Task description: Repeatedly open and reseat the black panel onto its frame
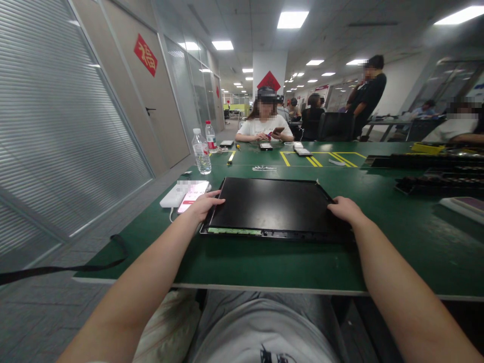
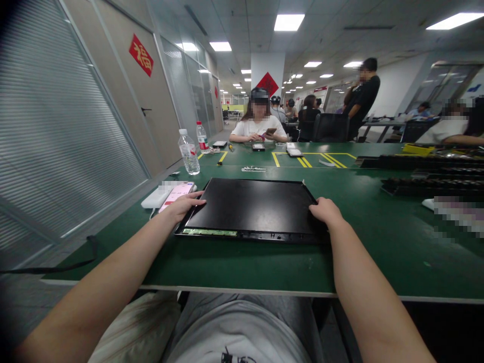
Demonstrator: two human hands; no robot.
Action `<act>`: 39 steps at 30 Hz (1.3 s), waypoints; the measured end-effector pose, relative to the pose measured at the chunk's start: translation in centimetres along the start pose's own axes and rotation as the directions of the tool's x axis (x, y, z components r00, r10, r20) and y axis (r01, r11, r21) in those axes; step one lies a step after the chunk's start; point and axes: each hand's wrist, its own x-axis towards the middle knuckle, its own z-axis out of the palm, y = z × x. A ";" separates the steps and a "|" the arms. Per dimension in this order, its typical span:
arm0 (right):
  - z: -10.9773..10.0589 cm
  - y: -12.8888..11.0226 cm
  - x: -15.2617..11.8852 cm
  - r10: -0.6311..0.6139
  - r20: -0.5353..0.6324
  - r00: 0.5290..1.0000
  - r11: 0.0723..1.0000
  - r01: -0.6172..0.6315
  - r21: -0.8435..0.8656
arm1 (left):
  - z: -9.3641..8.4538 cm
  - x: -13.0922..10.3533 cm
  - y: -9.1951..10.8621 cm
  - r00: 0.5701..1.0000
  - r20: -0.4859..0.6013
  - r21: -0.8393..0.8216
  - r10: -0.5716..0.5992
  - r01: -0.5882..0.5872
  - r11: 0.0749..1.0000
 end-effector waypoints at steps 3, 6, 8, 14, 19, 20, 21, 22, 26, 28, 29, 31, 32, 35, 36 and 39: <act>0.0 0.0 -0.1 0.002 0.006 1.000 1.000 -0.002 0.002 | -0.2 0.3 -0.1 1.000 0.002 -0.011 0.003 -0.003 1.000; -0.1 0.0 -0.1 -0.001 -0.001 1.000 1.000 0.001 0.006 | -0.3 0.6 -0.2 0.999 0.018 -0.034 0.028 -0.027 0.999; -0.1 -0.1 -0.2 0.000 -0.006 1.000 1.000 0.000 0.010 | -0.4 0.8 -0.3 0.998 0.032 -0.065 0.054 -0.052 0.997; -0.4 -0.1 -0.2 0.012 0.004 1.000 1.000 -0.012 0.017 | -0.4 1.1 -0.4 0.991 0.043 -0.131 0.128 -0.122 0.984; -0.4 0.0 -0.2 0.010 0.014 1.000 0.999 -0.011 0.032 | -0.3 1.1 -0.4 0.982 0.054 -0.152 0.181 -0.171 0.973; -0.3 0.0 -0.2 0.011 0.016 1.000 0.999 -0.012 0.036 | -0.4 1.1 -0.4 0.978 0.058 -0.154 0.200 -0.189 0.970; -0.3 0.0 -0.1 0.012 0.016 1.000 0.999 -0.013 0.040 | -0.4 1.0 -0.4 0.973 0.062 -0.155 0.221 -0.209 0.965; -0.3 0.1 -0.1 0.012 0.015 1.000 0.999 -0.013 0.041 | -0.4 0.9 -0.4 0.968 0.067 -0.158 0.242 -0.230 0.960; -0.3 0.0 0.0 0.014 0.006 1.000 0.999 -0.014 0.040 | -0.1 0.4 -0.1 0.952 0.102 -0.184 0.288 -0.266 0.946; -0.3 0.0 0.0 0.024 0.017 1.000 0.998 -0.025 0.049 | 0.0 0.0 0.0 0.947 0.121 -0.196 0.298 -0.271 0.942; -0.3 0.0 0.0 0.030 0.029 0.999 0.998 -0.031 0.057 | 0.1 -0.1 0.1 0.944 0.126 -0.199 0.305 -0.277 0.940; -0.3 -0.1 -0.1 0.034 0.028 0.999 0.996 -0.036 0.080 | 0.3 -0.4 0.2 0.939 0.126 -0.206 0.321 -0.292 0.934; -0.3 -0.1 -0.1 0.033 0.008 0.999 0.995 -0.033 0.093 | 0.3 -0.5 0.2 0.937 0.122 -0.208 0.326 -0.297 0.932; -0.1 0.0 0.0 0.032 -0.070 0.997 0.990 -0.022 0.141 | 0.4 -0.6 0.3 0.937 0.127 -0.213 0.326 -0.295 0.931; -0.1 0.0 0.0 0.036 -0.079 0.996 0.988 -0.023 0.155 | 0.4 -0.6 0.3 0.937 0.133 -0.214 0.324 -0.292 0.932; -0.1 0.0 0.2 0.051 -0.058 0.997 0.981 -0.039 0.192 | 0.2 -0.6 0.3 0.933 0.136 -0.217 0.332 -0.298 0.929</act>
